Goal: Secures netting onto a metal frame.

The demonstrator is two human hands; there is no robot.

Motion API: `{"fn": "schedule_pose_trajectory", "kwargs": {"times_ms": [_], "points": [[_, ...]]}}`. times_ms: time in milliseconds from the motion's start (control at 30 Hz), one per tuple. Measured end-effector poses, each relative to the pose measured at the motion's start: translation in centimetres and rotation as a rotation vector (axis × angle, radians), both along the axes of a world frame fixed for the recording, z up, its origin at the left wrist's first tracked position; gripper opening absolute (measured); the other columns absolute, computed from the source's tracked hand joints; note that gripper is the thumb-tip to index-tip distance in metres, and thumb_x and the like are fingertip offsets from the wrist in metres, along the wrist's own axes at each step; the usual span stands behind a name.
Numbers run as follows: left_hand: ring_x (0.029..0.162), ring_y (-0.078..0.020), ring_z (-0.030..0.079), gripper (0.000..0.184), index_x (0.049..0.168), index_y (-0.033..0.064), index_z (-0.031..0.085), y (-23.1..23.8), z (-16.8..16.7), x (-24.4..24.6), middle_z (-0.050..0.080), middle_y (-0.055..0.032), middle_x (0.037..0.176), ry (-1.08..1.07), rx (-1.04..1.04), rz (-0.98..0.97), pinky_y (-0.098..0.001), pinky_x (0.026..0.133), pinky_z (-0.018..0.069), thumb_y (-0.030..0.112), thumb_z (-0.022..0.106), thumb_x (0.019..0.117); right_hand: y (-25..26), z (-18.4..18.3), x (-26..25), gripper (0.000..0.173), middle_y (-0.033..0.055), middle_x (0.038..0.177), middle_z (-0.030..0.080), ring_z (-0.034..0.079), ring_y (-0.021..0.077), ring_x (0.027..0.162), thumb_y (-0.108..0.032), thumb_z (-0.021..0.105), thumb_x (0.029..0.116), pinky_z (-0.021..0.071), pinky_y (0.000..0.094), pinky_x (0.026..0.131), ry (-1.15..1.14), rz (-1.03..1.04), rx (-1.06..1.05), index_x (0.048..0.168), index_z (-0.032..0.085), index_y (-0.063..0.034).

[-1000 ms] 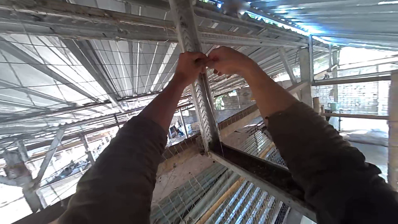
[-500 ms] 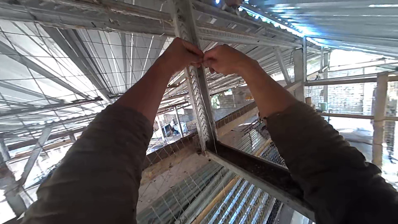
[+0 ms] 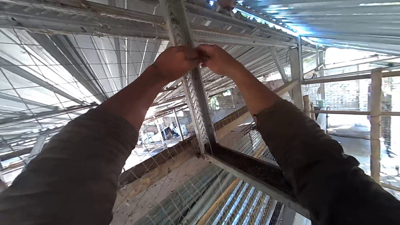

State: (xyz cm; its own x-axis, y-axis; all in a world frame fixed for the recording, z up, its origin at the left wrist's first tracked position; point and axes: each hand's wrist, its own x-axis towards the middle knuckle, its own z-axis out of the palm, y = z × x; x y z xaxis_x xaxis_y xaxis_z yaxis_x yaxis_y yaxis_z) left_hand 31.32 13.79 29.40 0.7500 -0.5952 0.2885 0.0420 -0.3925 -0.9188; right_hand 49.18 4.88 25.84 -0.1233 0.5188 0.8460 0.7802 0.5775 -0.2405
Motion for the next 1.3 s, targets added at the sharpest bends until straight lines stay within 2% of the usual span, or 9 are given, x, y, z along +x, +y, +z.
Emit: {"fn": "schedule_pose_trajectory", "kwargs": {"times_ms": [200,400,567,667,733,833,967,1133,1300], "points": [[0.097,-0.0424,0.069,0.016,0.096,-0.0081,0.068,0.1,0.2,-0.1,0.069,-0.0241,0.097,0.049,0.109,-0.029,-0.0517,0.086,0.0572,-0.012,0.052,0.0964,0.4,-0.2,0.4,0.027,0.0103,0.116,0.070,0.067,0.0128,0.103,-0.005,0.052,0.1036,0.0549,0.0335,0.093,-0.012,-0.006,0.012,0.127,0.066,-0.0034],[0.098,-0.0446,0.069,0.016,0.097,-0.0098,0.066,-0.1,0.0,-0.3,0.069,-0.0257,0.099,0.051,0.111,-0.022,-0.0527,0.086,0.0566,-0.013,0.050,0.0967,-0.3,-0.4,0.9,0.024,0.0103,0.120,0.069,0.064,0.0143,0.113,-0.013,0.056,0.1044,0.0485,0.0326,0.103,-0.143,-0.150,0.110,0.123,0.069,-0.0045],[0.097,-0.0458,0.071,0.022,0.108,-0.0079,0.069,-0.2,-1.3,-0.1,0.071,-0.0269,0.104,-0.144,-0.133,0.021,-0.0564,0.084,0.0567,-0.006,0.048,0.1012,-0.3,-0.6,1.0,0.023,0.0113,0.106,0.071,0.067,0.0141,0.094,-0.012,0.052,0.1040,0.0536,0.0305,0.088,-0.193,-0.209,0.265,0.114,0.069,-0.0013],[0.104,-0.0458,0.070,0.026,0.116,-0.0037,0.070,-1.2,-3.0,0.3,0.071,-0.0255,0.112,-0.403,-0.323,0.131,-0.0575,0.092,0.0534,0.004,0.047,0.1054,-0.2,-0.9,1.0,0.022,0.0111,0.102,0.069,0.066,0.0151,0.090,-0.013,0.050,0.1040,0.0535,0.0324,0.085,-0.156,-0.271,0.289,0.112,0.066,-0.0006],[0.104,-0.0451,0.069,0.028,0.118,-0.0021,0.069,-1.7,-3.9,0.6,0.071,-0.0246,0.113,-0.517,-0.358,0.191,-0.0573,0.094,0.0492,0.011,0.046,0.1077,0.0,-1.4,0.9,0.022,0.0095,0.103,0.068,0.065,0.0131,0.090,-0.015,0.049,0.1055,0.0528,0.0315,0.083,-0.016,-0.195,0.194,0.115,0.065,-0.0022],[0.115,-0.0447,0.065,0.031,0.120,-0.0024,0.067,-2.5,-4.5,0.8,0.068,-0.0256,0.122,-0.581,-0.534,0.198,-0.0603,0.097,0.0465,0.018,0.046,0.1087,0.9,-1.8,0.2,0.016,0.0092,0.111,0.063,0.064,0.0117,0.086,-0.011,0.044,0.1070,0.0549,0.0284,0.072,0.296,0.183,0.078,0.113,0.057,-0.0024],[0.118,-0.0403,0.063,0.030,0.120,-0.0035,0.065,-2.4,-4.7,0.9,0.063,-0.0243,0.126,-0.602,-0.859,0.144,-0.0560,0.099,0.0505,0.016,0.046,0.1079,1.5,-1.9,-1.0,0.014,0.0085,0.113,0.068,0.063,0.0078,0.076,-0.006,0.035,0.1083,0.0514,0.0239,0.066,0.522,0.544,0.036,0.108,0.049,-0.0055],[0.103,-0.0362,0.067,0.026,0.110,-0.0072,0.066,-1.6,-5.5,0.5,0.067,-0.0237,0.109,-0.629,-0.942,0.063,-0.0516,0.093,0.0522,0.012,0.049,0.1056,1.6,-2.1,-1.0,0.015,0.0053,0.099,0.061,0.064,0.0117,0.079,-0.004,0.032,0.1092,0.0563,0.0278,0.074,0.518,0.573,0.036,0.110,0.047,-0.0049],[0.103,-0.0383,0.067,0.026,0.110,-0.0073,0.065,-1.8,-6.5,-0.2,0.067,-0.0249,0.111,-0.722,-1.004,0.134,-0.0542,0.093,0.0516,0.013,0.049,0.1055,2.9,-2.4,-0.2,0.014,0.0053,0.093,0.057,0.063,0.0118,0.074,-0.005,0.031,0.1099,0.0576,0.0293,0.073,0.501,0.468,0.021,0.112,0.045,-0.0027]]}}
